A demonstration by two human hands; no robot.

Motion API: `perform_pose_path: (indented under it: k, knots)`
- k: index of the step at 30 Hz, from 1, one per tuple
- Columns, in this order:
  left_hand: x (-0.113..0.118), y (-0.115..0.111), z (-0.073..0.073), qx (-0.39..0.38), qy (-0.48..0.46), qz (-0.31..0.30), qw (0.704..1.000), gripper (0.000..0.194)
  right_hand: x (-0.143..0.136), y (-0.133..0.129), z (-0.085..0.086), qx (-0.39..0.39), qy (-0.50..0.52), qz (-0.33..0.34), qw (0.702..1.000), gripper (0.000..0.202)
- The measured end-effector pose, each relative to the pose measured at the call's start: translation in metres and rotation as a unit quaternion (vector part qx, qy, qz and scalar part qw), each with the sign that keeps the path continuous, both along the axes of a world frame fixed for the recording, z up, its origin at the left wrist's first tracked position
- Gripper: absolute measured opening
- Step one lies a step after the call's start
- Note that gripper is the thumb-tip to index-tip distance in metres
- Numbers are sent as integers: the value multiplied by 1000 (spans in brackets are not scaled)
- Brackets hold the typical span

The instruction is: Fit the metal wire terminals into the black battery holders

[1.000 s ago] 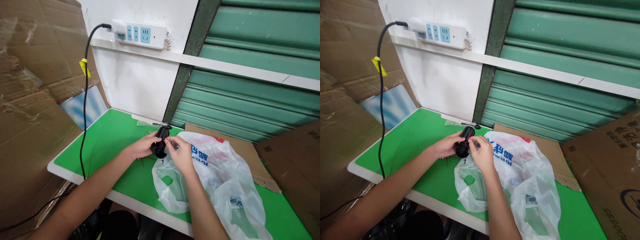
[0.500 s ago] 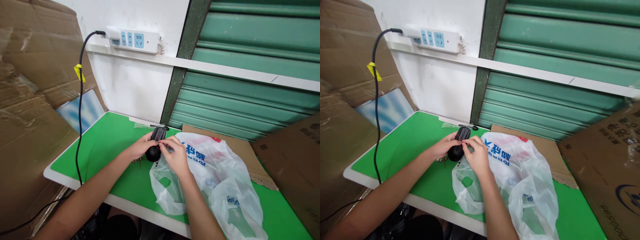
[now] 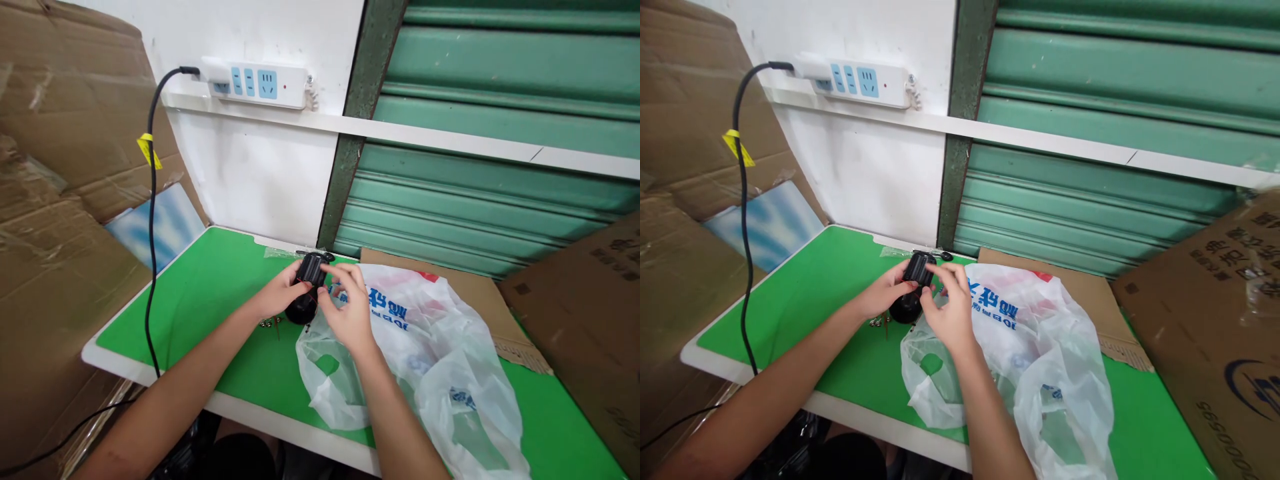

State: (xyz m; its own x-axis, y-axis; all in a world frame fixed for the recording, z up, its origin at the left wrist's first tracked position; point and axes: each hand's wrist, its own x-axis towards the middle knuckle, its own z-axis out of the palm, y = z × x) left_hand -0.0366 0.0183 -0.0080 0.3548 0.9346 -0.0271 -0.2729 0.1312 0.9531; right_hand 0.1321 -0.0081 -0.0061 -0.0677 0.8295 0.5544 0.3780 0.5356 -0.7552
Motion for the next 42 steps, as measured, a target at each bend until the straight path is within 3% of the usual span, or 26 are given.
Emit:
perform_pose_path:
  k: [3,7,11,26,34,42]
  knots:
    - [-2,-3,2,23,2,-37,999,51,2,1,1,-95,64,53,992,72]
    - [-6,-3,1,57,21,-49,997,47,4,4,-2,-172,90,133,972,66]
    - [-6,-3,1,90,58,-44,993,42,4,4,-3,-181,109,140,967,52]
    - [-5,-3,1,160,154,-37,974,34,4,6,-6,-193,124,142,963,45]
    - [-3,0,-10,200,202,-30,958,32,-1,6,-14,-231,170,136,948,52]
    - [1,0,-11,215,208,-11,954,32,-5,8,-23,-222,201,123,946,56]
